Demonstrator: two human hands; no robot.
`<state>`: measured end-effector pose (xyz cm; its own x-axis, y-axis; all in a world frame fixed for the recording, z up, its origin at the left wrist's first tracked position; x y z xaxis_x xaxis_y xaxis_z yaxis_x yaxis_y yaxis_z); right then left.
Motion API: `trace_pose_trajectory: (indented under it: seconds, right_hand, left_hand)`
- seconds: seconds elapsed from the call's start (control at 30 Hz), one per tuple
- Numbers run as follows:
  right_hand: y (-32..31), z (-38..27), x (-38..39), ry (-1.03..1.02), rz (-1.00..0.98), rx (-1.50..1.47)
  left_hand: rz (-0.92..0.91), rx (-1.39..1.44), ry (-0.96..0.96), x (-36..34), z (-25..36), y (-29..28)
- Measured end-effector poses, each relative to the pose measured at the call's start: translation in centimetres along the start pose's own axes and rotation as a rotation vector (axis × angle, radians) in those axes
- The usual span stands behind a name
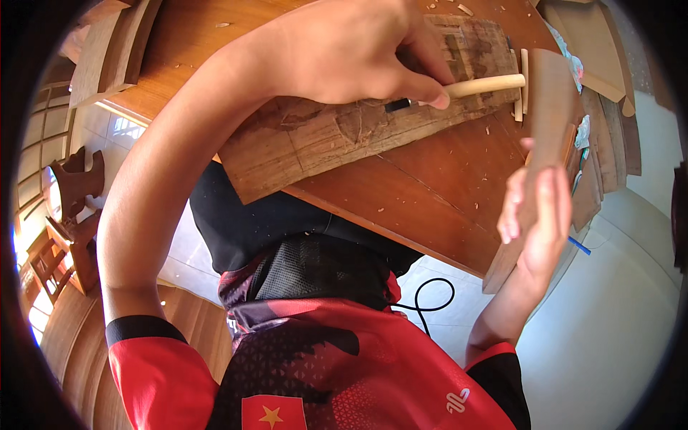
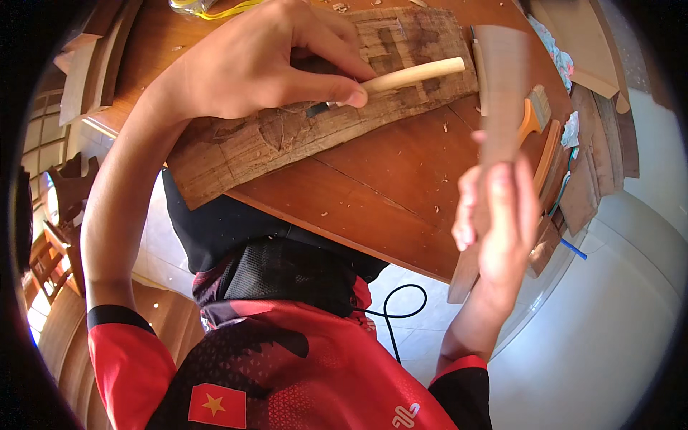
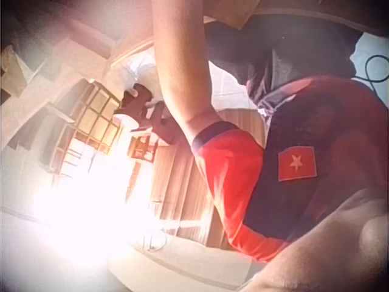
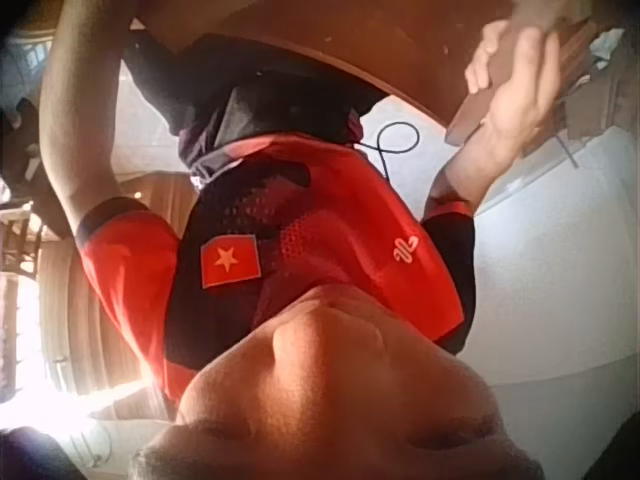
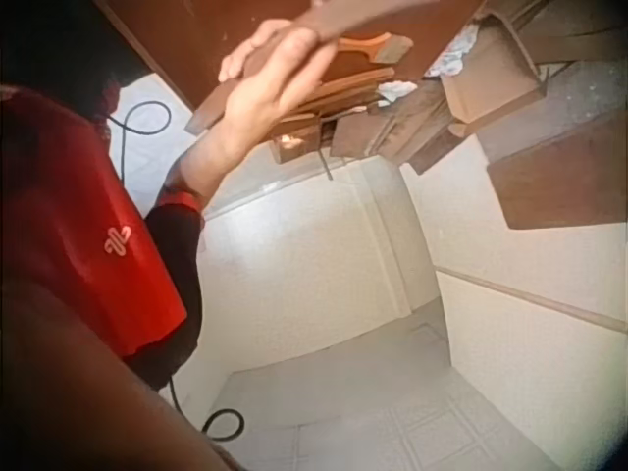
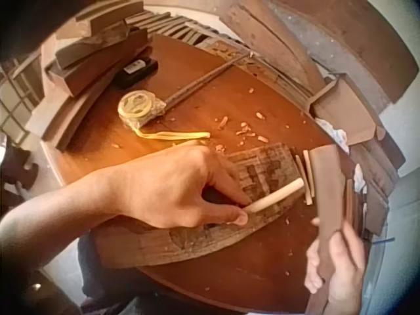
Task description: The person carves a floral design into a rectangular wooden block using a chisel and a wooden mallet. They repeatedly strike the chisel to remove wood shavings and refine the pattern, occasionally rotating the block to access different angles.
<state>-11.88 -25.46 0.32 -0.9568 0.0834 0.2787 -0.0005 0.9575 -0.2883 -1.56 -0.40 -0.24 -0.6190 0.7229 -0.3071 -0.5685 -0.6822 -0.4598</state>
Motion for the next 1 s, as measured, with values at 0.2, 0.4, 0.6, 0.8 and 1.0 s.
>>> trace_pose_trajectory:
  seconds: [0.2,0.4,0.6,0.8,1.0]
  right_hand:
    - [0.6,0.1,0.2,0.040,0.011,-0.047]
    - [1.6,0.2,0.6,0.078,-0.011,-0.049]
    - [0.0,-0.1,0.7,0.007,0.096,-0.126]
    - [1.4,0.2,1.1,0.101,-0.033,-0.029]
    - [1.1,1.0,1.3,0.074,-0.032,0.026]
  left_hand:
    - [-0.014,-0.018,0.024,0.0,-0.2,-0.2]
    - [-0.014,0.041,0.008,0.2,0.1,-0.2]
    - [-0.014,0.063,0.007,0.3,-0.3,-0.1]
    - [0.005,0.147,0.042,0.7,-0.5,-0.3]
    - [-0.034,0.027,0.046,0.3,-0.2,-0.2]
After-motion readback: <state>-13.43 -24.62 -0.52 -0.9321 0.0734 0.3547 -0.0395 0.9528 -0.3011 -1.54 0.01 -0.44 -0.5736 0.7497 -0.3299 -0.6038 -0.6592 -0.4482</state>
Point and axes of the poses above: each hand's wrist, its own x-axis away from the middle knuckle, its own y-axis out of the palm, z = x × y, the point moved 5 cm from there along -x, towards the middle knuckle, and after that the axes turned 2 degrees about z, right-handed, at the moved point
